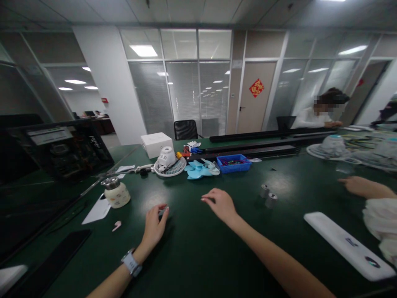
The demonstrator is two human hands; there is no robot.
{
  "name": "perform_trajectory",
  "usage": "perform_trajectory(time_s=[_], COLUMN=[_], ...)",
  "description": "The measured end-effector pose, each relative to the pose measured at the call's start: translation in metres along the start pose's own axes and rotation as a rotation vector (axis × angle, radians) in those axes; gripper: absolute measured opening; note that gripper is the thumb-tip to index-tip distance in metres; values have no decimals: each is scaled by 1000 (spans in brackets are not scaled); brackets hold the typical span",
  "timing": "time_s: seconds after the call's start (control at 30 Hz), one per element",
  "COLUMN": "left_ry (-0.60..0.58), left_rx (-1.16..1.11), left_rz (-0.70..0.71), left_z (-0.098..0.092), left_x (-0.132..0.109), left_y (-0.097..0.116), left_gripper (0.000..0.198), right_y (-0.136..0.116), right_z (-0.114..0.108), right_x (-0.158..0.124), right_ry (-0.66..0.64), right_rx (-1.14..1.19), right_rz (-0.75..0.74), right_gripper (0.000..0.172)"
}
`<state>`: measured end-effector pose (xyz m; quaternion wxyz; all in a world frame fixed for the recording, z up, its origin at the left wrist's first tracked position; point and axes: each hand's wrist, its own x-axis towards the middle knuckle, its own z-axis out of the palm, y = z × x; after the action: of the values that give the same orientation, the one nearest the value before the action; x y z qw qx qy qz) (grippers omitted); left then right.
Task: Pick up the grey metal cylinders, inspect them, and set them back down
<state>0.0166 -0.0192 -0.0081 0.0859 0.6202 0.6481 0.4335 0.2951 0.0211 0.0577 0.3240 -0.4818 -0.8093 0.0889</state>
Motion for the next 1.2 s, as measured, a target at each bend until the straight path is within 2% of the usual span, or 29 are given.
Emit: perform_trajectory(time_s=[0.1, 0.17, 0.23, 0.3, 0.53, 0.7, 0.9, 1.07, 1.2], left_ry=[-14, -22, -31, -39, -45, -39, -40, -55, -69], left_rx=[15, 28, 40, 45, 58, 40, 50, 64, 78], left_rz=[2, 5, 5, 8, 18, 20, 16, 2, -6], left_z=[1, 2, 3, 3, 1, 1, 2, 1, 1], left_x=[1, 2, 2, 3, 3, 3, 2, 2, 2], left_y=[-3, -5, -8, -10, -9, -8, -8, -6, -5], left_gripper=[42, 42, 42, 43, 45, 47, 47, 47, 47], right_y=[64, 103, 130, 144, 151, 148, 151, 152, 160], right_z=[-61, -91, -107, -112, -107, -111, -111, -109, -114], right_x=[-11, -20, -28, -34, -35, -36, -35, -31, -32], right_ry=[296, 421, 421, 347, 231, 290, 241, 235, 171], right_rx=[-165, -277, -359, -400, -411, -435, -416, -406, -365], right_rz=[176, 338, 490, 595, 763, 788, 796, 855, 894], right_gripper=[29, 32, 33, 34, 33, 38, 35, 39, 45])
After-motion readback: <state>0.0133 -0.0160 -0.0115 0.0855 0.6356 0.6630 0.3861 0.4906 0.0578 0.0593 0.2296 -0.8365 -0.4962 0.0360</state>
